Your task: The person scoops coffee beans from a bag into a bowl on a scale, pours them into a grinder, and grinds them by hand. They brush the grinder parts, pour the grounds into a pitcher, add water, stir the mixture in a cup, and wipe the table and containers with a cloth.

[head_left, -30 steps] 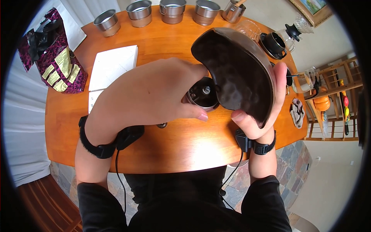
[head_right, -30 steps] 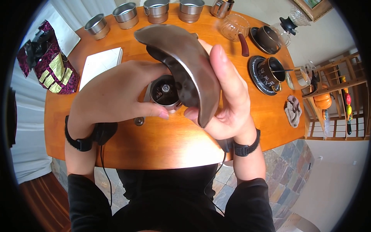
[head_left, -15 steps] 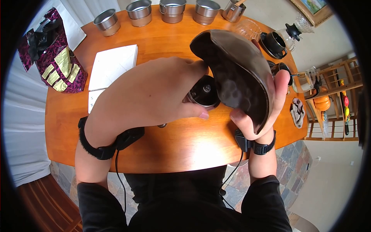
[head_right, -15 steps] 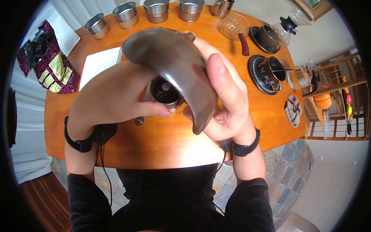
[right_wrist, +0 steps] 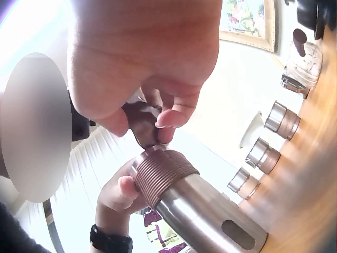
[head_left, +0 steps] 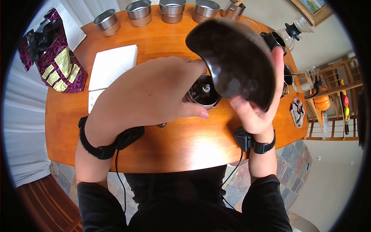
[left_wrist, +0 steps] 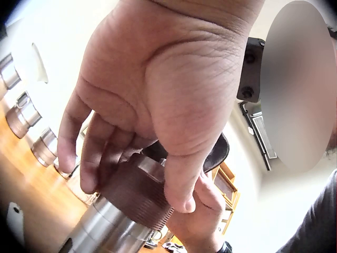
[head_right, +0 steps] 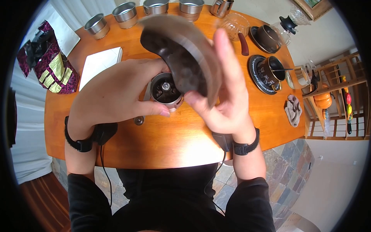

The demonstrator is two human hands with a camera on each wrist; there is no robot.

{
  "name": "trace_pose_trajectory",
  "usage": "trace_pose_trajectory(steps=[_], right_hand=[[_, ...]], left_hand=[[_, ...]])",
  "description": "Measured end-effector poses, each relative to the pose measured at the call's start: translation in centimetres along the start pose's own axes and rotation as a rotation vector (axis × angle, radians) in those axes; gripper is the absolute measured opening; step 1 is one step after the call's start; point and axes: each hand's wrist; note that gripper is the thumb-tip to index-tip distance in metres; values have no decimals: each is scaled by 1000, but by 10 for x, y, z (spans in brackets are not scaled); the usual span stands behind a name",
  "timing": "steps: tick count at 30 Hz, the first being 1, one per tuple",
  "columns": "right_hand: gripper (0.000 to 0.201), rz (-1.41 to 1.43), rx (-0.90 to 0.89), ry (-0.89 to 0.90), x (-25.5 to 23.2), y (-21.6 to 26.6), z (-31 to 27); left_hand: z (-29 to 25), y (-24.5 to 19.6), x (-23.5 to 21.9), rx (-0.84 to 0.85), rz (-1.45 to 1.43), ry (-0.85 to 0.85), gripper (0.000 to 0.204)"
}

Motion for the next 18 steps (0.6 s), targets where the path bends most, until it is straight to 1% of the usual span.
trace_pose_trajectory(steps=[1,2,4,5,6,7,9,10,12,13,15,17,18], right_hand=[[95,112,131,-93,1,-1,-2],[90,230,308,-162,-1,-1,-4],[82,412,501,-238,-1,-4,-4],[74,484,524,-287,0,-5,-1],[66,557,545,-338,2,-6,2],[66,553,537,-344,-1,-8,2],[63,778,614,-327,-6,-13,-3],[63,830,623,-292,-9,-15,-3],[62,914,636,-240,-11,-16,-6],[63,947,639,-221,-10,-16,-7],[66,955,635,-205,-10,-17,-9],[72,964,658,-160,-10,-18,-8],[82,919,680,-172,-9,-15,-8]], left_hand=[[0,-1,0,1,1,1,55],[-1,-1,-1,3,-16,-3,53],[-1,-4,-6,10,-28,-6,51],[0,-7,-13,-104,-92,52,46],[0,-8,-16,-156,-123,82,43],[0,-8,-19,-210,-152,110,41],[1,-6,-20,-257,-315,-151,31],[3,-7,-18,-249,-304,-148,31],[5,-9,-11,-192,-242,-379,24],[6,-10,-8,-184,-228,-381,24],[8,-12,-3,-157,-588,-394,23],[9,-12,-1,-149,-574,-415,21],[11,-12,-2,-193,-605,-425,21]])
Point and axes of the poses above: each hand's wrist, its own z-axis towards the middle knuckle, its own x-axis out of the palm, y = z × x, and after that the axes turned 8 degrees about -y, right-handed
